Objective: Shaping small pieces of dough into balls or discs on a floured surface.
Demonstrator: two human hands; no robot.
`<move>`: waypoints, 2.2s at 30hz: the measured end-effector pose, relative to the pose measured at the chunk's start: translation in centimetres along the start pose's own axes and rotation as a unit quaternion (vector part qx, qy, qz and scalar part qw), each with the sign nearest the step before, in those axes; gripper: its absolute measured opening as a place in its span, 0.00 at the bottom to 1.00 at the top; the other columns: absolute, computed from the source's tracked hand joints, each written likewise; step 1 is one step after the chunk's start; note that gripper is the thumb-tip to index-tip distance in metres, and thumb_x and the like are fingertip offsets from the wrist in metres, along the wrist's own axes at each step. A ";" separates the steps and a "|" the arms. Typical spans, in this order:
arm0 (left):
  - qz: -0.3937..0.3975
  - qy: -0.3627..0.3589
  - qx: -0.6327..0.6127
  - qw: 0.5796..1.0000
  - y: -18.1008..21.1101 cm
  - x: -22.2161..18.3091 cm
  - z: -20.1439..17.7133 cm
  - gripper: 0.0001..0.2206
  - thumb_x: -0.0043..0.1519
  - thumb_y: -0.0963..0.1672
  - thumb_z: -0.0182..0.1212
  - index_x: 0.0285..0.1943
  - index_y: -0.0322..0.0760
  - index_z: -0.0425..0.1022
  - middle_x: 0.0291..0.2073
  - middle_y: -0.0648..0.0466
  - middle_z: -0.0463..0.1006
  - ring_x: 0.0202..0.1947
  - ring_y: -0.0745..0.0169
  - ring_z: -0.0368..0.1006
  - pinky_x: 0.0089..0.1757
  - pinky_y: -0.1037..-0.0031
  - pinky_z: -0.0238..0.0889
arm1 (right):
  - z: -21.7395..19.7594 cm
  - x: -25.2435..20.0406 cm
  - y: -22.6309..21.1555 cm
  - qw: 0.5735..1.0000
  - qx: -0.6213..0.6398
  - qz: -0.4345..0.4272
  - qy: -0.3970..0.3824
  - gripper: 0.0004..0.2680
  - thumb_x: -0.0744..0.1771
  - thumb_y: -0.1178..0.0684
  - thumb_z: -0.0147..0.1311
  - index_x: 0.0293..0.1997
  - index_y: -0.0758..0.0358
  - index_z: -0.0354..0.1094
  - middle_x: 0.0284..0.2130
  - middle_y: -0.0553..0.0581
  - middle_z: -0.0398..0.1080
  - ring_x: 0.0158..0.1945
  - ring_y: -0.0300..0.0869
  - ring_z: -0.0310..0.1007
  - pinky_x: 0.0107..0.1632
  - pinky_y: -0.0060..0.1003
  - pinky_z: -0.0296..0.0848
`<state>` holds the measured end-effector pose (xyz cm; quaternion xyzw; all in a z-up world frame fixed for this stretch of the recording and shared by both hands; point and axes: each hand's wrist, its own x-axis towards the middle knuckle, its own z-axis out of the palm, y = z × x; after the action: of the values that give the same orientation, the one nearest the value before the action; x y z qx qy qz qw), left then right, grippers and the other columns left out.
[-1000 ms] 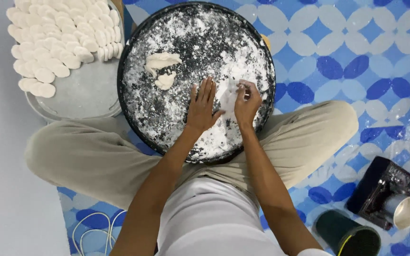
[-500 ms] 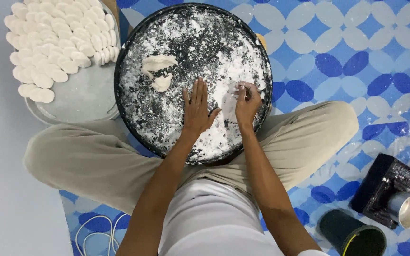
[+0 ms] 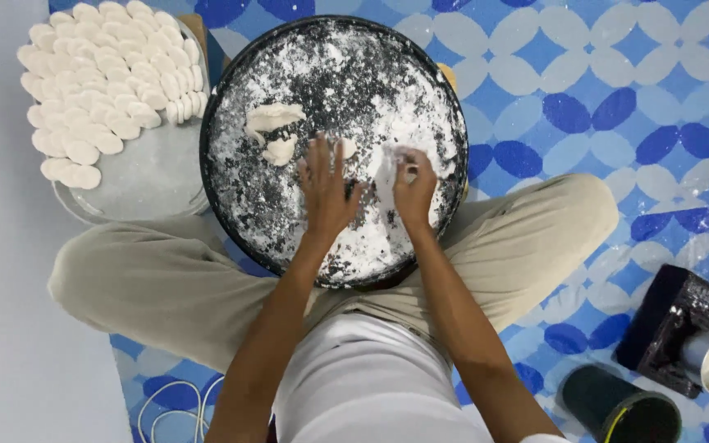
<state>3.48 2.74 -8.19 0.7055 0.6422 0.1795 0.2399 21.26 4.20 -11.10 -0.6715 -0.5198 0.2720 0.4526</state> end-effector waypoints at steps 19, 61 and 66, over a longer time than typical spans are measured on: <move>-0.017 0.133 -0.285 0.949 -7.2 -2.2 -12.2 0.13 0.73 0.43 0.52 0.65 0.36 0.71 0.60 0.43 0.69 0.58 0.36 0.71 0.51 0.43 0.70 | 8.9 -0.7 0.6 0.924 -0.248 -0.278 -0.087 0.07 0.68 0.54 0.55 0.48 0.61 0.71 0.55 0.61 0.64 0.64 0.57 0.59 0.66 0.64 0.46; -0.081 0.059 -0.298 0.949 -7.0 -2.3 -10.3 0.13 0.71 0.40 0.53 0.61 0.26 0.74 0.51 0.34 0.77 0.55 0.34 0.74 0.50 0.49 0.69 | -1.8 4.5 0.6 0.876 -0.419 -0.206 -0.123 0.13 0.64 0.52 0.68 0.52 0.56 0.76 0.54 0.59 0.65 0.57 0.55 0.66 0.56 0.54 0.67; -0.090 0.049 -0.307 0.946 -6.4 -2.2 -10.7 0.13 0.71 0.40 0.52 0.61 0.27 0.73 0.51 0.34 0.77 0.55 0.33 0.74 0.51 0.47 0.69 | -1.5 2.8 1.7 0.875 -0.425 -0.172 -0.153 0.11 0.66 0.49 0.66 0.51 0.56 0.74 0.50 0.57 0.70 0.55 0.50 0.69 0.60 0.49 0.63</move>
<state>-8.04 2.12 -2.95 0.5273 0.6281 0.3796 0.4281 24.17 6.24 -11.64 -0.6494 -0.7553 0.0424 0.0775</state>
